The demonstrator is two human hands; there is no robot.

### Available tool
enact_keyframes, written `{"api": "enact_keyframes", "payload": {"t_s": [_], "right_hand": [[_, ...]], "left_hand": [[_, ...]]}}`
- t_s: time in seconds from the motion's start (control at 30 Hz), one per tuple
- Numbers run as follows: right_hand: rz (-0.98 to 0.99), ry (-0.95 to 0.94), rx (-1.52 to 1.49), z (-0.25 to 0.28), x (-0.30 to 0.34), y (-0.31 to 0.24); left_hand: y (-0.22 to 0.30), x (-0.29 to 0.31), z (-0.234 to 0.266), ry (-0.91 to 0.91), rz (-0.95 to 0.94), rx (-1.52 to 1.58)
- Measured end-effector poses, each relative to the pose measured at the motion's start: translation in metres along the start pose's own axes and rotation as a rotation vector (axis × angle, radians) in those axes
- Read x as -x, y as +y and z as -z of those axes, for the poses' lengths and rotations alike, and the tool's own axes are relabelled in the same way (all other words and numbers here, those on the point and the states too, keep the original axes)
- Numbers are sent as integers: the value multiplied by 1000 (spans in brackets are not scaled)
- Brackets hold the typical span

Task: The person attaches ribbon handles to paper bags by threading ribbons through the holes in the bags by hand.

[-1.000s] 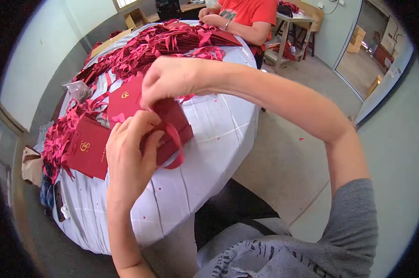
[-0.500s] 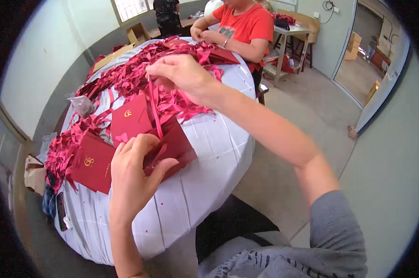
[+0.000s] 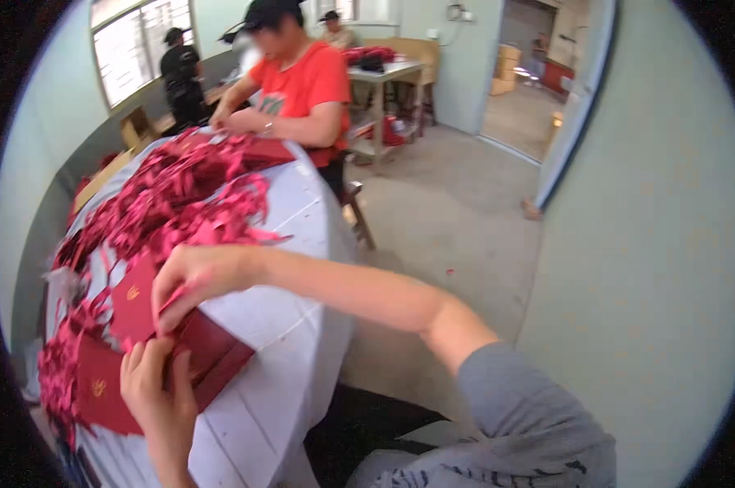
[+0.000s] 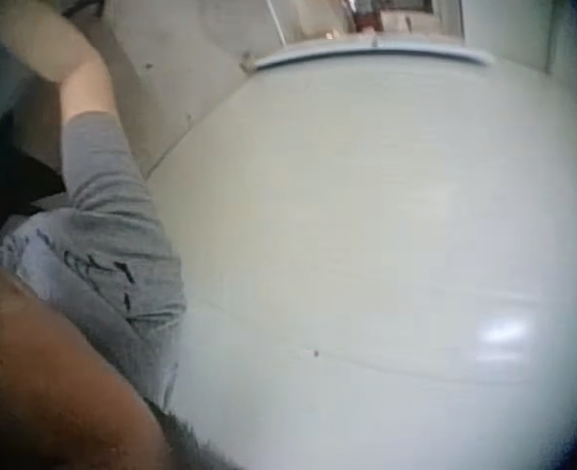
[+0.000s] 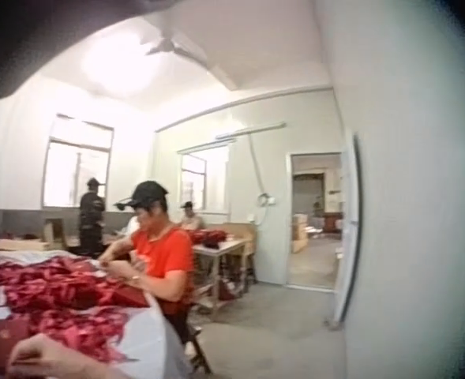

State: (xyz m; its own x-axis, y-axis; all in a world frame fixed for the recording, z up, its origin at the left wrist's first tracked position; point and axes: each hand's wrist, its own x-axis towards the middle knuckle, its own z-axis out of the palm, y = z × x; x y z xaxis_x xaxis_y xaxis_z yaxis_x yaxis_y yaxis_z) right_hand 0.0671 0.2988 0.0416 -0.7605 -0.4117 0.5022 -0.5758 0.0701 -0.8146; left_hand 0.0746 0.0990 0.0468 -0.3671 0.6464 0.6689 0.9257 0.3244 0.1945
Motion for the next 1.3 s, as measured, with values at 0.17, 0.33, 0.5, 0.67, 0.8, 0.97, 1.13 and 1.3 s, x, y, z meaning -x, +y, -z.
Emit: {"api": "enact_keyframes", "payload": {"t_s": [0.17, 0.33, 0.5, 0.67, 0.8, 0.97, 1.13, 1.3], "right_hand": [[-140, 363, -253, -19, 6, 5], [-92, 449, -189, -28, 10, 6], [-73, 259, -175, -32, 15, -3], [90, 595, 224, -52, 11, 4], [159, 754, 299, -65, 5, 5], [5, 675, 323, -57, 0, 9], [-183, 650, 227, -43, 0, 30], [-218, 679, 192, -40, 5, 57]], "left_hand": [[-2, -2, -11, 38, -76, 0], [-4, 1, -11, -39, 8, 14], [-8, 4, -7, 14, -22, -27], [-11, 3, -9, 49, -22, -46], [-4, 0, 0, -28, 156, 49], [-8, -2, 16, -104, 249, 302], [-33, 19, 31, 194, 215, 100], [-62, 56, 16, -31, 802, 487]]}}
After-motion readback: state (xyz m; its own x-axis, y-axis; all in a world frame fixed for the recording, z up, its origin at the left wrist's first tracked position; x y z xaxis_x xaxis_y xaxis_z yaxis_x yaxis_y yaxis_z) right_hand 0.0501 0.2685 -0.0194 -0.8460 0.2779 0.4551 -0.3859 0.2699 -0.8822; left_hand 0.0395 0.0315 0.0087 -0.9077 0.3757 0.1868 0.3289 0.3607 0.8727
